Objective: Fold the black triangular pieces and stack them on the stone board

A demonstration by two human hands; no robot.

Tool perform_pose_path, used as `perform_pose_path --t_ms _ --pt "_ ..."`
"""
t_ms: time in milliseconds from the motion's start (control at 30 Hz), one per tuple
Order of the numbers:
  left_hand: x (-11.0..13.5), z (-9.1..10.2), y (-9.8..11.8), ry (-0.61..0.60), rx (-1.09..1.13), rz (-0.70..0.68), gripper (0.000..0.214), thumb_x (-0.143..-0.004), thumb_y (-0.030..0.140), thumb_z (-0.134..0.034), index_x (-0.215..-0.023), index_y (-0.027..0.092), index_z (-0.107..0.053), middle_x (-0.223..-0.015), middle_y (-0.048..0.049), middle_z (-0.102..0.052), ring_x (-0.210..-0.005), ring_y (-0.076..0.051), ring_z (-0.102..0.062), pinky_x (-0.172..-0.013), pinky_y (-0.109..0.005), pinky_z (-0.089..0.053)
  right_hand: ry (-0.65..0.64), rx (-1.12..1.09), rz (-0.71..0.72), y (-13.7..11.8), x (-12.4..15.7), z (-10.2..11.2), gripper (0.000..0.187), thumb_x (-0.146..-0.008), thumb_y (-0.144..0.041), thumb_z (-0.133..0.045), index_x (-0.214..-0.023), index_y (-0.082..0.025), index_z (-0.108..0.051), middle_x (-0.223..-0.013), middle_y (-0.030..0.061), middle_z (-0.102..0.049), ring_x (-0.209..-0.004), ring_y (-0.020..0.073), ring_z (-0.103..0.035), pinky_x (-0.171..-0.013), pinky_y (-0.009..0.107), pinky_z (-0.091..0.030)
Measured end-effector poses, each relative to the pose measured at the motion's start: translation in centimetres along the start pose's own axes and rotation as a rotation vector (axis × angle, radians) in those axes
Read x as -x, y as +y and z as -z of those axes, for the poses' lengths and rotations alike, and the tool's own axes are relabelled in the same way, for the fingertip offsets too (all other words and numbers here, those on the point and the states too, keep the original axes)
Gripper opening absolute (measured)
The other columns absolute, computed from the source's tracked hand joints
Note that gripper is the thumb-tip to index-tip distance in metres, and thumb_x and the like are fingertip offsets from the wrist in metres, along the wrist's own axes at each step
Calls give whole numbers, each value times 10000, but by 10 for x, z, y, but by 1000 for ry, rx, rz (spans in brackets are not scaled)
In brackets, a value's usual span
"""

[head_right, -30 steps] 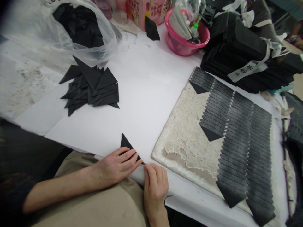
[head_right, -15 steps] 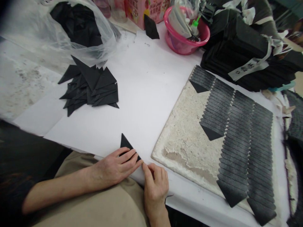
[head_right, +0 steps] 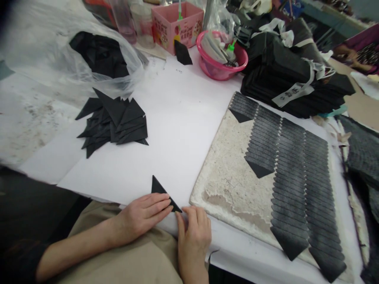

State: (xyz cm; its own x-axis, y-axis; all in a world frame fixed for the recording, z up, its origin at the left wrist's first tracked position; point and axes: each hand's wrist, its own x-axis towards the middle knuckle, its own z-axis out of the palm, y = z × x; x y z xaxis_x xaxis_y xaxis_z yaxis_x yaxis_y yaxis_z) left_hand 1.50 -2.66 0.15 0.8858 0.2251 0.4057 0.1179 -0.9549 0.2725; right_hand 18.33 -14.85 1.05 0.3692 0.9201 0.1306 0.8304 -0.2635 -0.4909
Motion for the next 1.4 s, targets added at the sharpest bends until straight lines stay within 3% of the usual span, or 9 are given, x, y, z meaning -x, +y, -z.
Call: perform_pose_path --t_ms 267,400,500,667,900,1000,1167,1267,1400 --pt "-1 5 -5 83 79 36 193 -973 109 -475 -1072 104 -640 -1020 -86 -663 -1043 -219 -591 -900 -376 -536 -22 -10 -58 -9 0 -5 153 -951 -341 -520 -862 -224 -559 -772 -2 -590 -698 159 -540 -665 281 -396" --pt "-11 7 -10 121 2 100 205 -965 118 -496 -1127 112 -622 -1118 -92 -639 -1123 -235 -548 -974 -410 -477 7 -106 -24 -10 -1 -4 111 -954 -304 -508 -932 -218 -575 -772 -5 -602 -680 145 -553 -642 258 -423" --pt "-21 6 -15 62 -12 190 169 -970 173 -506 -1079 133 -629 -1097 -87 -627 -1138 -238 -527 -1002 -437 -434 -36 -215 -6 -11 -5 0 114 -958 -244 -486 -990 -220 -593 -837 9 -616 -747 139 -586 -669 238 -455" --pt "-34 10 -19 -64 179 222 234 -973 191 -493 -758 162 -580 -765 -10 -564 -845 -163 -530 -870 -363 -430 -79 -287 -2 -15 -16 5 140 -955 -227 -493 -925 -229 -630 -818 7 -606 -746 131 -599 -664 218 -462" --pt "-30 30 -28 -183 291 312 202 -957 200 -523 -768 175 -587 -753 2 -598 -763 -167 -526 -770 -315 -368 -83 -252 17 -8 -27 12 262 -927 -342 -570 -701 -213 -601 -667 -25 -596 -583 106 -563 -564 210 -404" --pt "-20 37 -38 -221 392 444 157 -932 202 -568 -782 189 -611 -764 18 -630 -733 -152 -539 -715 -270 -349 -100 -255 -79 1 -28 14 282 -866 -379 -654 -652 -204 -597 -591 -34 -597 -521 98 -542 -523 204 -387" --pt "-7 43 -55 -423 519 722 287 -893 390 -610 -702 175 -607 -625 37 -585 -596 -115 -511 -563 -208 -306 -300 -448 -237 12 -40 16 185 -840 -297 -659 -687 -194 -666 -568 -26 -636 -538 100 -590 -546 174 -427" --pt "-4 47 -62 -410 608 778 291 -912 403 -533 -749 180 -626 -660 29 -591 -602 -110 -525 -575 -190 -350 -365 -552 -243 16 -51 19 150 -834 -299 -627 -763 -197 -710 -643 -2 -681 -607 119 -636 -596 187 -467" --pt "5 45 -66 -339 708 873 374 -901 483 -470 -722 175 -584 -624 31 -552 -494 -87 -489 -514 -171 -381 -416 -647 -460 23 -67 20 119 -750 -283 -689 -710 -171 -686 -551 -10 -638 -518 118 -616 -517 183 -451"
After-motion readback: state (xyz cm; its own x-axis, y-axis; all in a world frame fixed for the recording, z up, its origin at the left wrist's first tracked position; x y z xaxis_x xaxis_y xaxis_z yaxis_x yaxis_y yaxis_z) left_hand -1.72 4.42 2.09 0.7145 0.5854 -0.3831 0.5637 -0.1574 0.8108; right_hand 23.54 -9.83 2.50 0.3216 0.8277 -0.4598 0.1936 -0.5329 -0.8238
